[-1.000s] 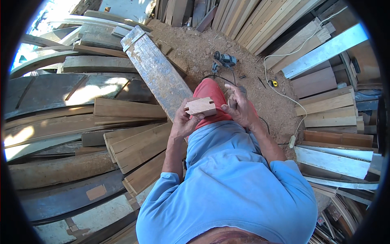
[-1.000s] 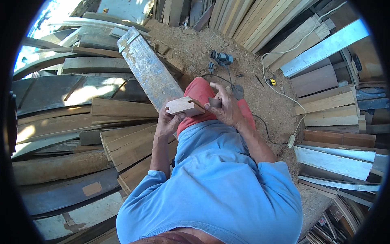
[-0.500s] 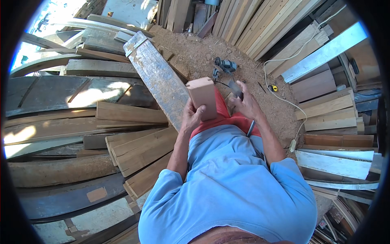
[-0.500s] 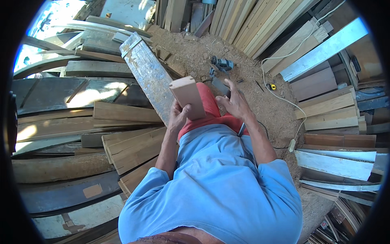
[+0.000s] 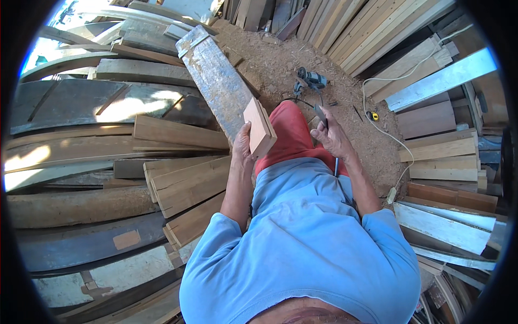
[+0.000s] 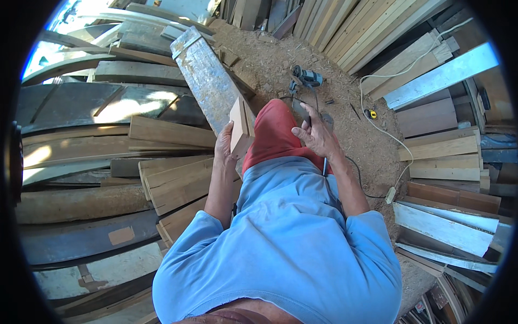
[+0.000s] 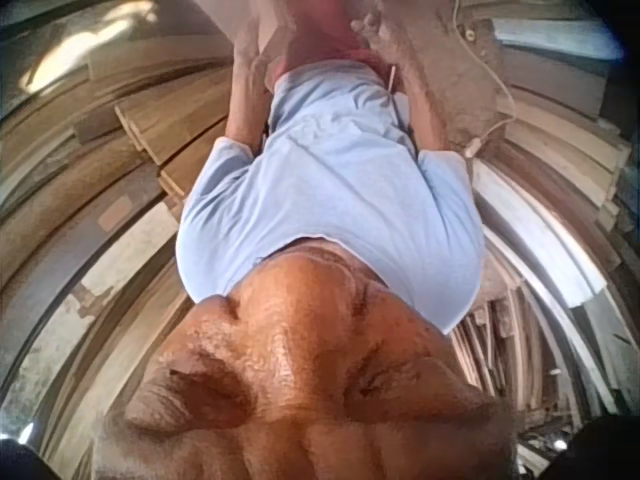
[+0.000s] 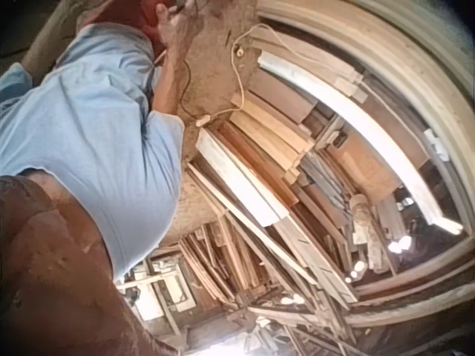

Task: The person uses a handheld router to shape a piece of wood and then measures the grooves using a metal square.

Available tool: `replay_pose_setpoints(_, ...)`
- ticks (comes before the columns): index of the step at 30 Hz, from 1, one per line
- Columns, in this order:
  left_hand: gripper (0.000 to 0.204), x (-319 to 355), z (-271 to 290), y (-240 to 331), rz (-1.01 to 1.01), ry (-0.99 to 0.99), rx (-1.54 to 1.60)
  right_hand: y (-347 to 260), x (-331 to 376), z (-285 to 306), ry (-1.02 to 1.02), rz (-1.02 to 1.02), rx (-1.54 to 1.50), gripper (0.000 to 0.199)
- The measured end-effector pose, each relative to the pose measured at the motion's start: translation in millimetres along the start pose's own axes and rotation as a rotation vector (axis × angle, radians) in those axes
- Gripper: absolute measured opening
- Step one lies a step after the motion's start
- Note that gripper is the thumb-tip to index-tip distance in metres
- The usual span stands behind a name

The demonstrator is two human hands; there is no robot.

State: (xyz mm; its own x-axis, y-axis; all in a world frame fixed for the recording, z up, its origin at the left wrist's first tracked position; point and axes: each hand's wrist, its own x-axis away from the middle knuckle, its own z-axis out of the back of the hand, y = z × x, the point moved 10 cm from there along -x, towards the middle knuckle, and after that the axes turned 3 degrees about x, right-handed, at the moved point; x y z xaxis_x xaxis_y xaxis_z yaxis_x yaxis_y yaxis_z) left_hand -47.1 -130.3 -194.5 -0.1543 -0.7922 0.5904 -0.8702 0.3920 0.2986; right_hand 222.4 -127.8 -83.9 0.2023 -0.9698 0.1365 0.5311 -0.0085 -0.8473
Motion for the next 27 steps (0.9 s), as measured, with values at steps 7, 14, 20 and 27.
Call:
replay_pose_setpoints(7, 0.039, 15, 10, -23, 0.236, -0.037, 0.162, -9, -8, -13, 0.063, 0.104, 0.043, 0.069)
replay_pose_setpoints(14, 0.033, 14, 26, -18, 0.176, 0.039, 0.217, -12, -10, -15, -0.026, -0.03, 0.074, 0.066)
replay_pose_setpoints(20, 0.037, 16, 24, -11, 0.203, 0.041, 0.252, -32, -25, -32, -0.128, 0.016, 0.124, 0.057)
replay_pose_setpoints(27, 0.035, 15, 27, -13, 0.16, 0.007, 0.155, -135, -39, -69, -0.16, 0.516, -0.075, 0.068)
